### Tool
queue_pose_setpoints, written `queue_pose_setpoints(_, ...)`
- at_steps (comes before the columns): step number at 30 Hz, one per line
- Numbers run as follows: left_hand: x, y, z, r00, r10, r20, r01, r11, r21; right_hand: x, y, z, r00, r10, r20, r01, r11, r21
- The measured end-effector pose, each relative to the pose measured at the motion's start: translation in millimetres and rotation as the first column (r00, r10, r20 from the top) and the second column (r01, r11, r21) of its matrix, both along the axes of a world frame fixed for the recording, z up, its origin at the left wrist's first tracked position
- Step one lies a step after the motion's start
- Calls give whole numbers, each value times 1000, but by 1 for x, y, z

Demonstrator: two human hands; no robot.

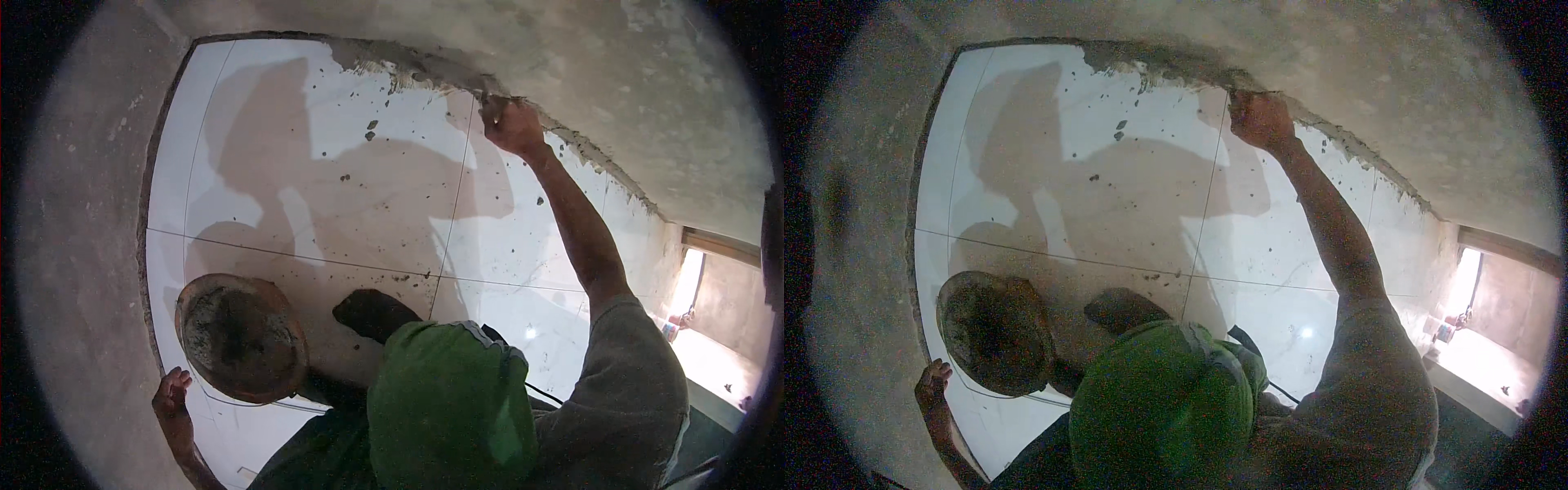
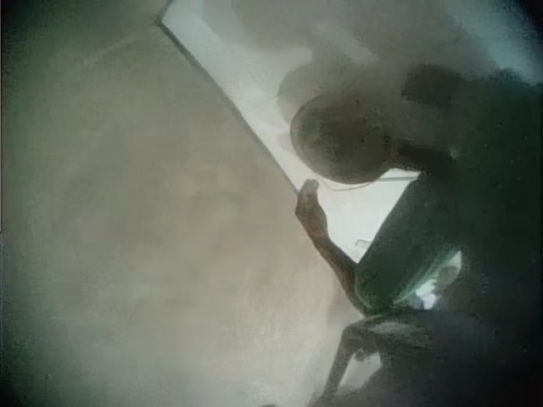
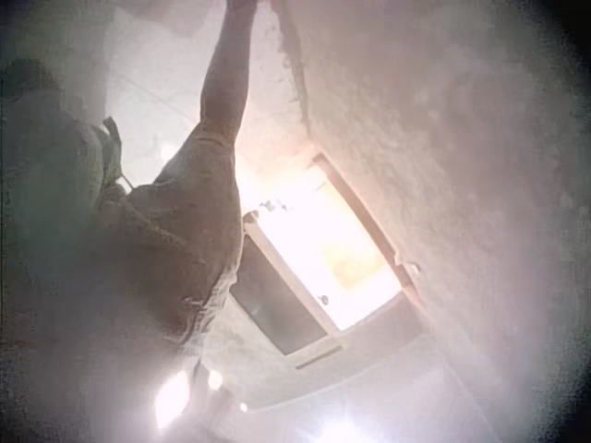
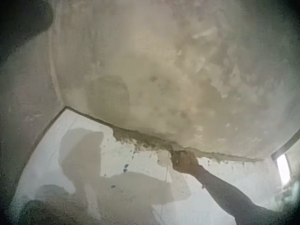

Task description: The person uses a trowel to scoop mortar from a bucket and apply it to the edge of floor tiles, smoothing it along the base of the wall.

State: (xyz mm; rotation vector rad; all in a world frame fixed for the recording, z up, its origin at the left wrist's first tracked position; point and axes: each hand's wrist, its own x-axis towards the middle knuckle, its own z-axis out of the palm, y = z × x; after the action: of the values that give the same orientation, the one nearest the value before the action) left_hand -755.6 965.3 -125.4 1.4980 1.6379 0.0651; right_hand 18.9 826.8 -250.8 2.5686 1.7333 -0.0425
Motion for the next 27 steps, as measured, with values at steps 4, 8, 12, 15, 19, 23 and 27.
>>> queue_pose_setpoints(4,0,-1,0,1000,11,-12,-11,1000,-1,-6,2,-7,997,-70,39,74,991,-109)
queue_pose_setpoints(8,-4,0,0,999,-32,-3,32,999,2,-12,5,-12,999,-36,-20,35,999,-36)
queue_pose_setpoints(12,-3,-1,-2,998,55,2,-55,998,-30,-8,3,-11,996,74,-49,-70,994,79)
queue_pose_setpoints(15,0,-2,-3,998,52,38,-51,998,-35,-8,7,-16,996,69,-58,-64,994,83)
queue_pose_setpoints(19,0,1,-3,1000,8,13,-8,1000,3,-15,16,-21,999,-27,-28,24,993,-113)
queue_pose_setpoints(23,-8,3,-7,990,141,-8,-141,990,-23,-20,17,-21,996,71,-62,-63,990,125)
queue_pose_setpoints(27,-13,2,-11,994,87,70,-84,996,-43,-16,17,-18,999,30,-24,-32,995,-92)
